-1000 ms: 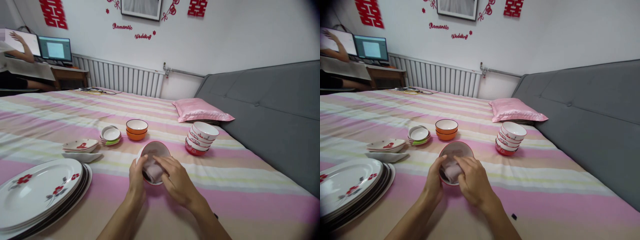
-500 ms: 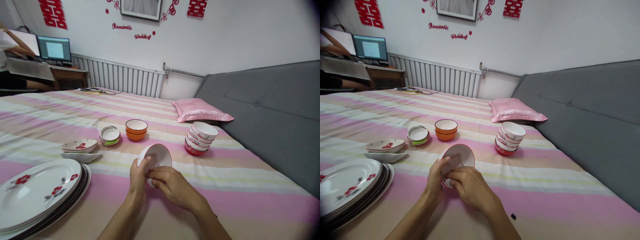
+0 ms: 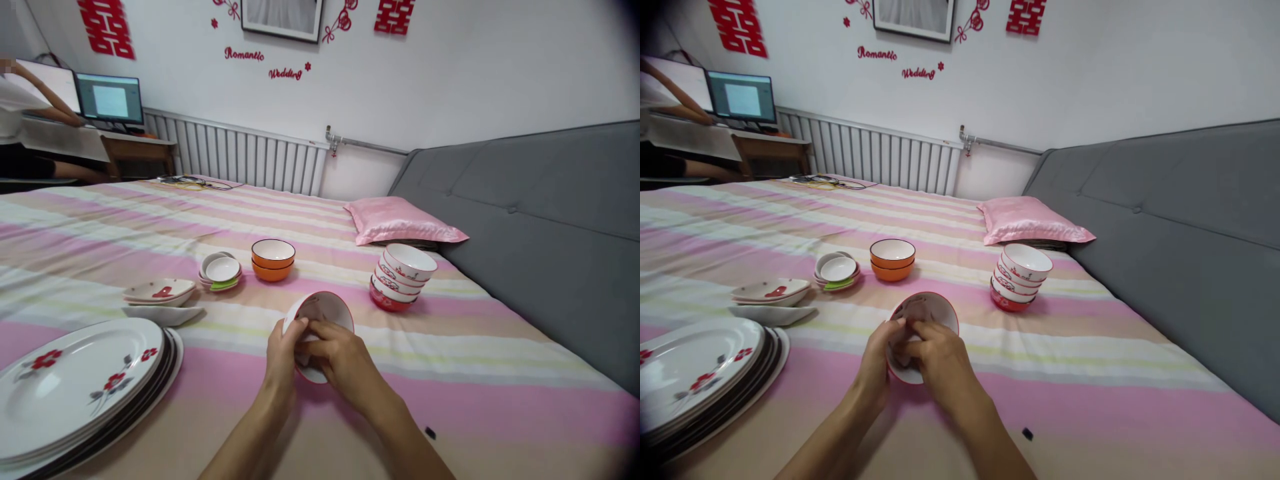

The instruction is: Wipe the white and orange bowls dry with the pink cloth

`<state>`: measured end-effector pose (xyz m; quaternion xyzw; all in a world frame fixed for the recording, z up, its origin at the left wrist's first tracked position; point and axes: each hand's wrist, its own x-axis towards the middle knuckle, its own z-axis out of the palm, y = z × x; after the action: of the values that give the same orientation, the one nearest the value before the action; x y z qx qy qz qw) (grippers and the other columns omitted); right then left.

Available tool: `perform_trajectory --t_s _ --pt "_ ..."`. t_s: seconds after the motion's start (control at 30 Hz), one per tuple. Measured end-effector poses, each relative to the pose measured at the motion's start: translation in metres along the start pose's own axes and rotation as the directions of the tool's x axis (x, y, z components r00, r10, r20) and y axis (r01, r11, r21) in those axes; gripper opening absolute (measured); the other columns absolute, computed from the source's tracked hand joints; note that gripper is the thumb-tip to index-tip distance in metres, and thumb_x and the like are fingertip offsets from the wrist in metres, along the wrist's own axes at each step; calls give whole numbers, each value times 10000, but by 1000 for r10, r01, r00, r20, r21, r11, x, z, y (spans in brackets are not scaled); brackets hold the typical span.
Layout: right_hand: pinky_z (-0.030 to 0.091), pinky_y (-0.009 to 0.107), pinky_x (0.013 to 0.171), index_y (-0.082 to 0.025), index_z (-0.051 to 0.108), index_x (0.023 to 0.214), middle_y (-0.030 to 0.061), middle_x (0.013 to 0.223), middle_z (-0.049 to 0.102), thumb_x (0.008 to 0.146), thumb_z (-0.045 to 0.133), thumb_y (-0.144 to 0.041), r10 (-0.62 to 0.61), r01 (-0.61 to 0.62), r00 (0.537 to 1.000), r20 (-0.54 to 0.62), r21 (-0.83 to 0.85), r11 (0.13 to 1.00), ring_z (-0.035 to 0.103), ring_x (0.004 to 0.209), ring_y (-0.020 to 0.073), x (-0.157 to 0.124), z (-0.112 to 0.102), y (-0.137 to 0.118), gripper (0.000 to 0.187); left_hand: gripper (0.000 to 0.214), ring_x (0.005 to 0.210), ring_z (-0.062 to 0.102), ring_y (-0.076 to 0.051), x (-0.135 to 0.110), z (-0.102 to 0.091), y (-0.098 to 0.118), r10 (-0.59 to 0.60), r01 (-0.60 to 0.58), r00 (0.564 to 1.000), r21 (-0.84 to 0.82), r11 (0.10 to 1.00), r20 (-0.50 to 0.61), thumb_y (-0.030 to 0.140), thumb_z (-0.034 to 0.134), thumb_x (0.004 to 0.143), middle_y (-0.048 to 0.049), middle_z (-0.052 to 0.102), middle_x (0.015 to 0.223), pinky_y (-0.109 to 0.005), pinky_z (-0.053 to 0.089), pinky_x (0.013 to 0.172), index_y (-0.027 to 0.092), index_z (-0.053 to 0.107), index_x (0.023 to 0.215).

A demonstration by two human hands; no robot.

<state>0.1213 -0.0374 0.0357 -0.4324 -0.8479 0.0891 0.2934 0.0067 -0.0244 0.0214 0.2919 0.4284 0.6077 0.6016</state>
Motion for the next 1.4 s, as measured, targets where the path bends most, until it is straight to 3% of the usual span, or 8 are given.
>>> perform_trajectory --t_s 0.17,0.33,0.67,0.87,0.97,1.1,1.27,1.4 --pt "423 414 996 -219 700 1019 92 1218 625 836 490 -58 20 -29 994 -108 -88 996 534 1158 234 -1 5 2 322 311 735 594 -168 4 -4 -4 42 -46 995 42 998 85 357 671 677 -22 654 796 -255 441 647 141 625 897" --pt "401 407 1024 -171 609 1156 100 1252 600 807 495 -95 140 -155 972 -186 -64 986 503 1194 243 -3 5 0 375 340 750 580 -175 2 -4 -2 48 -55 997 109 992 68 372 666 675 -21 639 798 -277 437 674 142 604 917" --pt "457 312 760 -185 619 1034 89 1032 665 818 536 -199 330 -323 943 -50 105 940 609 925 223 -3 -5 -11 231 376 760 564 -179 -1 -5 -1 139 -148 988 182 972 61 404 655 690 -25 630 800 -271 432 672 137 584 945" --pt "452 291 677 -179 613 1047 81 988 687 859 531 -282 364 -350 931 29 353 868 630 828 211 -3 -6 -15 230 401 753 573 -193 -5 -3 2 180 -194 980 198 961 88 413 661 680 -34 629 812 -279 446 662 134 587 958" --pt "482 302 708 -173 603 1075 78 975 688 883 514 -351 379 -345 922 75 602 720 646 841 208 -2 -2 -13 276 408 756 584 -199 -8 -2 3 217 -234 971 202 951 104 408 674 668 -33 637 827 -280 453 667 150 585 971" --pt "506 307 764 -172 592 1090 69 985 686 833 585 -446 421 -333 893 161 864 377 652 896 204 -1 1 -14 376 452 791 596 -223 -9 -2 3 266 -289 956 235 928 124 421 690 659 -48 649 853 -283 453 670 159 581 1011" --pt "513 296 777 -167 619 993 48 905 702 691 742 -429 474 -284 838 269 958 -40 662 873 192 3 -1 -20 419 455 815 585 -220 -9 -3 2 327 -362 929 249 898 172 422 682 672 -53 646 888 -283 449 692 160 575 1028" --pt "538 245 720 -149 631 874 23 793 701 675 769 -267 505 -193 790 346 924 -331 670 781 155 6 -4 -17 269 453 801 566 -204 -11 -2 2 344 -389 914 227 893 213 438 663 693 -47 634 885 -277 443 698 161 567 1038"
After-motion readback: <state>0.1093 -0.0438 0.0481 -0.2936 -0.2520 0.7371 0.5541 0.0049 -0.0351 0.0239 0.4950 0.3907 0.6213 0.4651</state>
